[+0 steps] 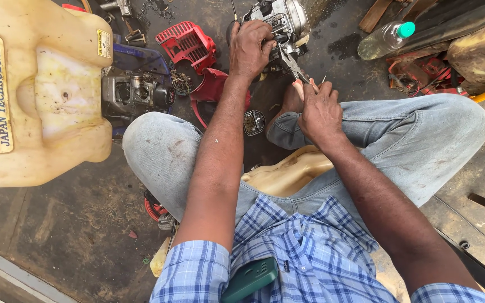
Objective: The recorder is repairing a small internal combustion engine by disassembling parts and using tools in a workshop setting.
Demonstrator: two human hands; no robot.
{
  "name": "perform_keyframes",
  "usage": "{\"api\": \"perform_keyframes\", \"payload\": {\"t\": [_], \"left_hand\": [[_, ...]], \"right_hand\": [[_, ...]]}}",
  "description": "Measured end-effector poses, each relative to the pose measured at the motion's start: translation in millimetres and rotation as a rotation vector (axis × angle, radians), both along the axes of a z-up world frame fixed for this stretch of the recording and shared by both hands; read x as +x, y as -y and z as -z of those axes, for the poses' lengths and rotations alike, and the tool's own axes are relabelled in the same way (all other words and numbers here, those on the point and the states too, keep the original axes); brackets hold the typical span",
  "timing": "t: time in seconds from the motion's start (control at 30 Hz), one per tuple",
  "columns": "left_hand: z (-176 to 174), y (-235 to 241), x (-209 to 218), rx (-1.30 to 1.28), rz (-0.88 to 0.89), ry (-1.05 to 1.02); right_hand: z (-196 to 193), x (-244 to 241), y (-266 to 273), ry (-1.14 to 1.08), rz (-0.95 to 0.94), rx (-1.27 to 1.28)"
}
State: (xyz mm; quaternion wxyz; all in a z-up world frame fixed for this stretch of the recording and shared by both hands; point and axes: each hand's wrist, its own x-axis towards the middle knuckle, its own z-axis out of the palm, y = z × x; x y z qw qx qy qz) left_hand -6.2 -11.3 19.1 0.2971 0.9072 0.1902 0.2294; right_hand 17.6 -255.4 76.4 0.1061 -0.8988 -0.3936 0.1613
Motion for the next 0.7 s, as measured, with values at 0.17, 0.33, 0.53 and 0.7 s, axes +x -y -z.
{"api": "perform_keyframes", "payload": {"t": [0.17, 0.33, 0.53, 0.7], "left_hand": [[4.4, 1.0, -3.6, 0.043, 0.019, 0.005], [-5.3, 3.8, -5.4, 0.048, 0.043, 0.01], [9.1, 0.7, -2.7, 0.06, 0.004, 0.044], [9.0, 3.8, -3.4, 0.039, -0.005, 0.057]], "right_hand": [[22.5, 10.1, 2.6, -0.359, 0.122, 0.014], [63.3, 13.3, 7.4, -0.535, 0.131, 0.341], [23.5, 10.0, -6.4, -1.674, 0.644, 0.58], [26.6, 12.5, 3.1, -1.94, 0.649, 0.661]]}}
